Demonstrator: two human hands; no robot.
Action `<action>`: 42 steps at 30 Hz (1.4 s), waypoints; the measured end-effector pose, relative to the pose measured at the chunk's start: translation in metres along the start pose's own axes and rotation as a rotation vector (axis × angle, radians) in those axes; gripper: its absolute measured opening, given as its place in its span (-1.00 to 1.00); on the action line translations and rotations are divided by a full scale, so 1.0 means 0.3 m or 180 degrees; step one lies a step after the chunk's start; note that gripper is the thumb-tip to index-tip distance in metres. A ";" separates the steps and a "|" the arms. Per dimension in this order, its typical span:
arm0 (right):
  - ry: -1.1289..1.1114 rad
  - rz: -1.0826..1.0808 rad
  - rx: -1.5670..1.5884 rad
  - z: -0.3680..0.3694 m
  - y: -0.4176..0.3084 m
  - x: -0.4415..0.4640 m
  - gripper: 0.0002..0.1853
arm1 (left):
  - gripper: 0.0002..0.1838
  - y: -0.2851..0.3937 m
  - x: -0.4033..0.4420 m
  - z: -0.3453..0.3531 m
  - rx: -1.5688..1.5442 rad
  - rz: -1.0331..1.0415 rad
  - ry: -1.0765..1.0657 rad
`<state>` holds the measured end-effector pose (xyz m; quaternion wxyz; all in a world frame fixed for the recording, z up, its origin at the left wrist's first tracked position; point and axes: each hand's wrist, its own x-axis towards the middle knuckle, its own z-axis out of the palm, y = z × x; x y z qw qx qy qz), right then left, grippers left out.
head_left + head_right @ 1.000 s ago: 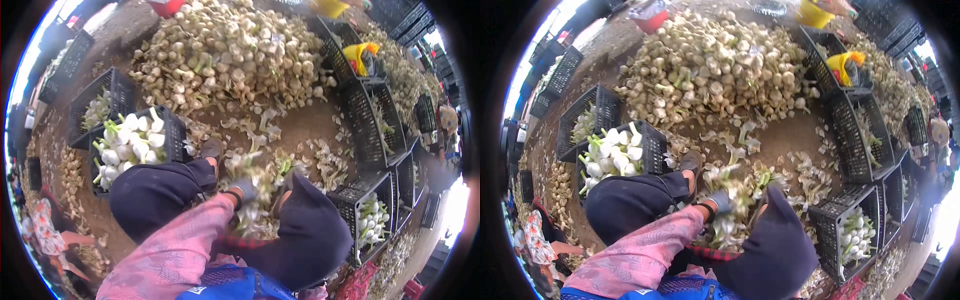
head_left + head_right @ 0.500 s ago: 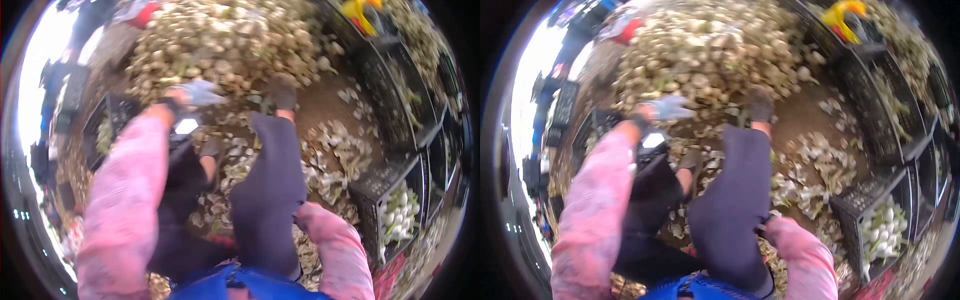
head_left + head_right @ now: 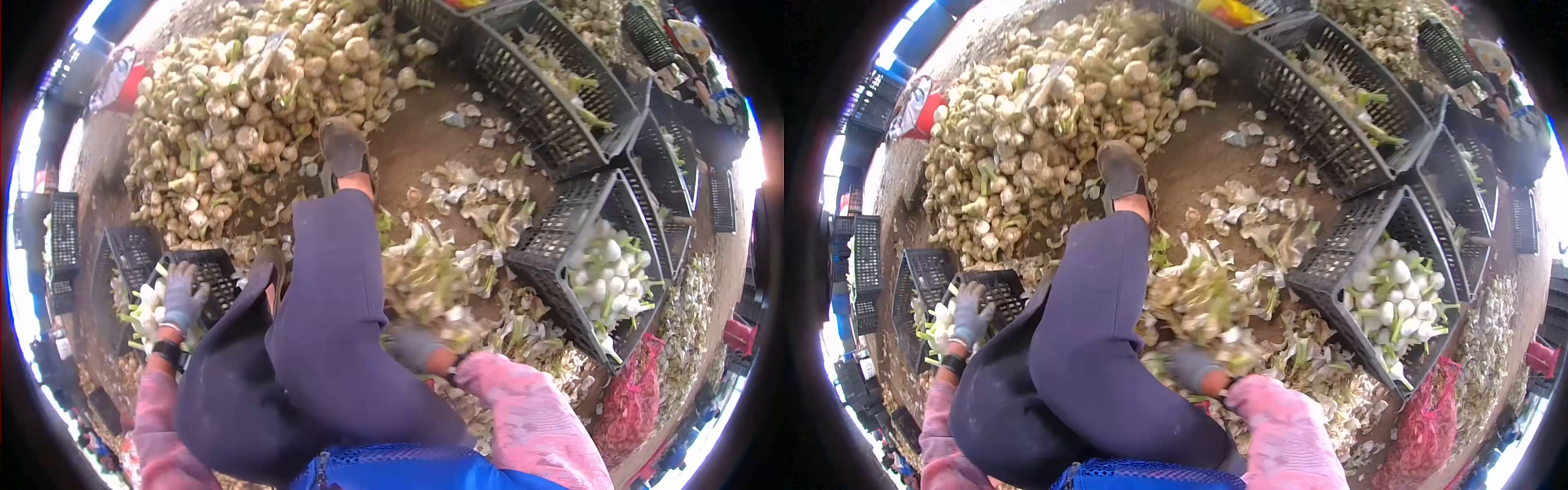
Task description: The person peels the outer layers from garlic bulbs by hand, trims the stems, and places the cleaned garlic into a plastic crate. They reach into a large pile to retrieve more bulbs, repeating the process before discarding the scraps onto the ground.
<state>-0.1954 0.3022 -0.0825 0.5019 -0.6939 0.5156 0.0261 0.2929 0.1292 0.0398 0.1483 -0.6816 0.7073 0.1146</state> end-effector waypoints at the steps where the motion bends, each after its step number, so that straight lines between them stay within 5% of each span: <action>1: -0.0530 -0.0110 -0.0796 -0.080 0.039 -0.090 -0.78 | -0.38 0.031 -0.010 0.025 0.0124 -0.0017 0.0069; 4: -0.0080 0.0096 -0.1533 -0.124 0.158 -0.482 -0.75 | -0.46 0.174 -0.050 0.018 0.0611 0.0109 -0.0141; 5: -0.0830 0.0739 -0.1449 -0.041 0.245 -0.590 -0.75 | -0.48 0.146 -0.041 0.085 0.0559 0.0233 -0.0032; 6: -0.0600 0.0527 -0.1496 0.050 0.338 -0.746 -0.71 | -0.51 0.096 -0.012 0.210 0.0511 0.0375 0.0077; 7: -0.1801 0.0970 -0.1432 0.107 0.405 -0.822 -0.65 | -0.54 0.065 0.023 0.323 0.0467 0.0527 0.0177; 11: -0.2306 0.0979 -0.1159 -0.062 0.332 -0.620 -0.48 | -0.53 -0.053 0.181 0.679 -0.0872 0.0192 -0.0237; 12: -0.2421 0.0967 -0.1101 -0.125 0.318 -0.530 -0.44 | -0.46 -0.043 0.217 0.667 -0.0508 0.0319 -0.0242; 13: -0.1775 0.1235 -0.0917 -0.154 0.378 -0.368 -0.36 | -0.37 0.004 0.271 0.645 -0.0143 0.0446 -0.0242; 14: -0.0637 0.1722 -0.0805 -0.407 0.174 -0.216 -0.39 | -0.27 0.120 0.277 0.477 -0.0229 0.0035 -0.0397; 16: 0.1145 0.0807 -0.0915 -0.599 0.196 0.081 -0.59 | -0.04 0.197 0.346 0.320 -0.0566 -0.0575 -0.0733; 17: 0.1601 0.0741 -0.0668 -0.686 0.253 0.256 -0.62 | -0.04 0.168 0.403 0.368 -0.0566 -0.0683 -0.0624; 19: 0.2923 0.0760 -0.1813 -0.766 0.339 0.510 -0.53 | -0.04 0.105 0.464 0.498 -0.0536 -0.0935 -0.0470; 20: 0.2650 0.1171 -0.1505 -0.777 0.341 0.603 -0.46 | -0.03 0.129 0.468 0.493 -0.0787 -0.1350 -0.0978; 23: 0.0972 0.1580 -0.1014 -0.802 0.176 0.664 -0.35 | -0.08 0.225 0.345 0.709 -0.0266 -0.0918 0.0077; 24: 0.1597 0.1023 -0.1521 -0.609 0.287 0.680 -0.37 | -0.10 0.290 0.314 0.765 -0.0449 -0.0686 0.0094; 25: 0.0957 0.1278 -0.1230 -0.690 0.032 0.542 -0.40 | -0.12 0.351 0.291 0.791 -0.0722 -0.0524 -0.0134; 30: 0.1172 0.0660 -0.1439 -0.118 0.232 0.239 -0.21 | -0.21 0.475 0.269 0.803 -0.1341 -0.0282 -0.1017; 32: 0.0725 0.1391 -0.0449 -0.007 0.271 -0.016 -0.07 | -0.25 0.479 0.274 0.793 -0.1398 -0.0194 -0.1161; 34: 0.1215 0.2176 0.0610 0.135 0.351 -0.290 -0.04 | -0.29 0.495 0.292 0.780 -0.1465 -0.0114 -0.1312; 35: 0.0919 0.2865 0.0558 0.097 0.299 -0.432 -0.28 | -0.30 0.506 0.303 0.776 -0.1468 -0.0059 -0.1372; 37: 0.0625 0.3370 0.0434 0.154 0.315 -0.705 -0.35 | -0.34 0.530 0.309 0.765 -0.1509 0.0098 -0.1478; 42: 0.0081 0.3240 0.0399 0.220 0.548 -0.983 -0.52 | -0.42 0.519 0.119 0.658 -0.1553 0.0505 -0.1779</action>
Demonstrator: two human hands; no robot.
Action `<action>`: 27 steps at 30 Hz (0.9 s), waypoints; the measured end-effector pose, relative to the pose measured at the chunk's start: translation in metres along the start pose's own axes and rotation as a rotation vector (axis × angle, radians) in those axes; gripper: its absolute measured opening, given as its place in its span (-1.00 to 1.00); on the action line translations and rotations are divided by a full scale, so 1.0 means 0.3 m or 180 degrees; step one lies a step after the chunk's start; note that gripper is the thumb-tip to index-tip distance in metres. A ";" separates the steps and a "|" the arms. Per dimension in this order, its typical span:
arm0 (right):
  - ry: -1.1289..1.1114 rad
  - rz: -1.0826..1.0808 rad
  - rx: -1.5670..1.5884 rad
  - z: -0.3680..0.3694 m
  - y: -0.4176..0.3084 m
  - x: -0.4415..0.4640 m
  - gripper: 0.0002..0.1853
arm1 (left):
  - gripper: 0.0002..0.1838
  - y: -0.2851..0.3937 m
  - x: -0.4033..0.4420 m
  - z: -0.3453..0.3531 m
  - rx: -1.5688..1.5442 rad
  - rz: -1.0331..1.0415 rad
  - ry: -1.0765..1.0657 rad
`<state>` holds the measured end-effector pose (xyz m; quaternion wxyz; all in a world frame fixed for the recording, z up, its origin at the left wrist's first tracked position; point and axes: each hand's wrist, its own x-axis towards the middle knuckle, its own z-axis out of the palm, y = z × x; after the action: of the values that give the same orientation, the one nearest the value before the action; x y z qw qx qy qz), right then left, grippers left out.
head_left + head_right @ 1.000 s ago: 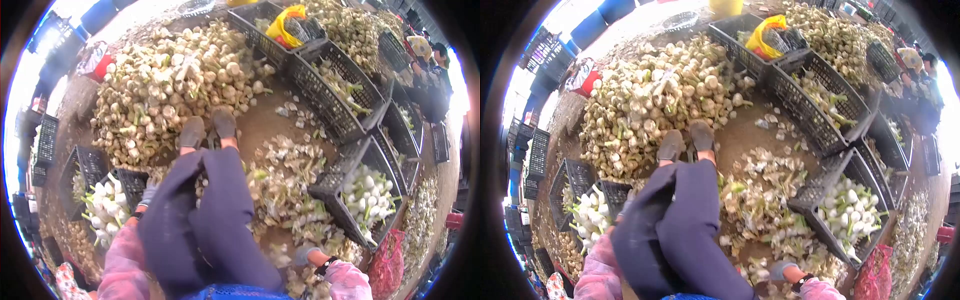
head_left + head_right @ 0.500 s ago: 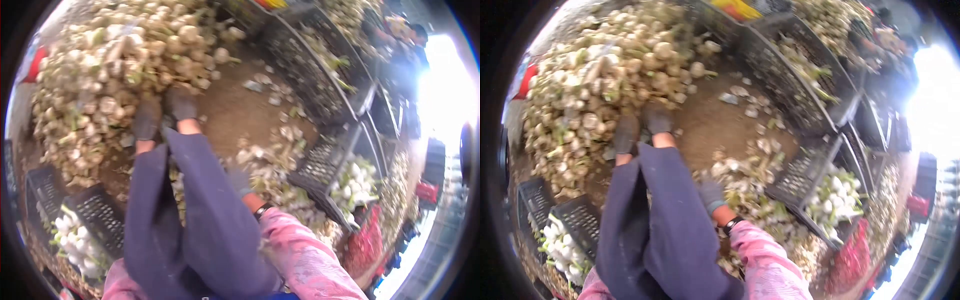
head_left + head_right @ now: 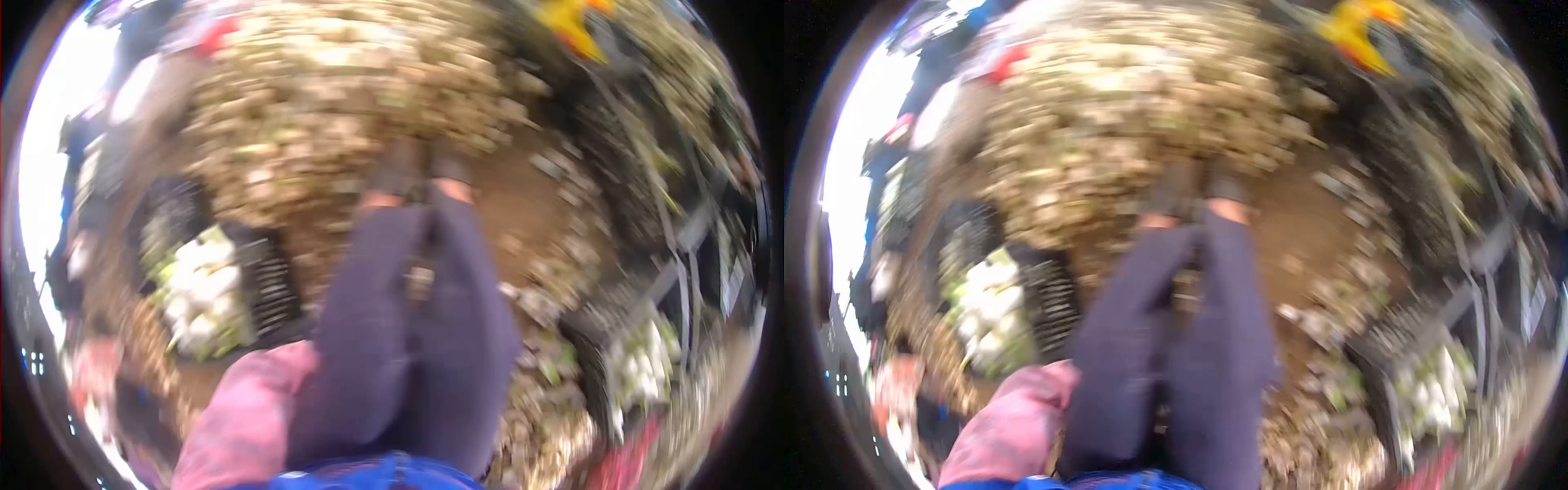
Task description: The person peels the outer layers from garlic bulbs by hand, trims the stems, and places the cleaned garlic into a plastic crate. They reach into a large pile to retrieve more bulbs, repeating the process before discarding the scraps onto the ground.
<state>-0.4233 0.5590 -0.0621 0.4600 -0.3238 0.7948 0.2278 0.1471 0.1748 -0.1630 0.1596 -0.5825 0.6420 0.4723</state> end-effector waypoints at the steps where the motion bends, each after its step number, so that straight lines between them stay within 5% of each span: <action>1: 0.0035 -0.0148 0.0008 -0.022 -0.040 0.073 -0.56 | -0.44 0.014 -0.043 0.001 -0.0093 0.0031 -0.0066; 5: 0.0409 -0.1050 0.0091 -0.119 -0.275 0.365 -0.67 | -0.50 0.037 -0.312 0.015 -0.0749 0.0171 -0.0301; 10: 0.1050 -0.2354 0.0339 -0.392 -0.666 0.531 -0.74 | -0.47 -0.104 -0.877 0.127 -0.1019 0.0300 0.0896; 11: 0.0941 -0.2492 0.0753 -0.487 -0.753 0.458 -0.76 | -0.48 -0.402 -0.840 0.328 0.0351 0.0891 0.1313; 12: 0.1601 -0.2869 0.0188 -0.572 -0.858 0.367 -0.78 | -0.56 -0.081 -1.114 0.074 -0.1823 -0.0656 0.1102; 15: 0.1972 -0.2891 0.0335 -0.891 -1.136 -0.074 -0.66 | -0.63 -0.255 -1.283 0.147 -0.2909 -0.1594 0.3886; 16: 0.2206 -0.3940 0.0456 -0.988 -1.217 -0.137 -0.72 | -0.59 -0.360 -1.316 0.150 -0.2378 -0.1545 0.4811; 19: 0.1577 -0.4387 0.0793 -1.062 -1.591 -0.585 -0.70 | -0.66 -0.567 -1.484 0.027 -0.1993 -0.2070 0.5729; 21: -0.0423 -0.4367 0.1649 -0.926 -1.819 -0.845 -0.67 | -0.68 -0.844 -1.481 0.005 -0.1492 -0.2185 0.6179; 24: -0.0973 -0.4103 0.1194 -0.588 -2.142 -0.984 -0.67 | -0.55 -1.080 -1.469 -0.108 -0.1379 -0.3319 0.5220; 25: -0.1813 -0.3388 0.1461 -0.457 -2.250 -0.912 -0.66 | -0.47 -1.121 -1.466 -0.159 -0.1447 -0.3456 0.4948; 26: -0.1543 -0.4070 0.0533 -0.300 -2.386 -0.675 -0.58 | -0.39 -1.171 -1.456 -0.216 -0.1504 -0.3583 0.4678; 27: -0.2303 -0.3364 0.1299 -0.129 -2.448 -0.556 -0.46 | -0.20 -1.237 -1.450 -0.262 -0.1665 -0.3536 0.4176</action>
<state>0.1473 0.0802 0.0557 0.7990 -0.4792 0.3523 -0.0887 0.6252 0.4185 0.0489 -0.1715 -0.9794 0.1017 0.0304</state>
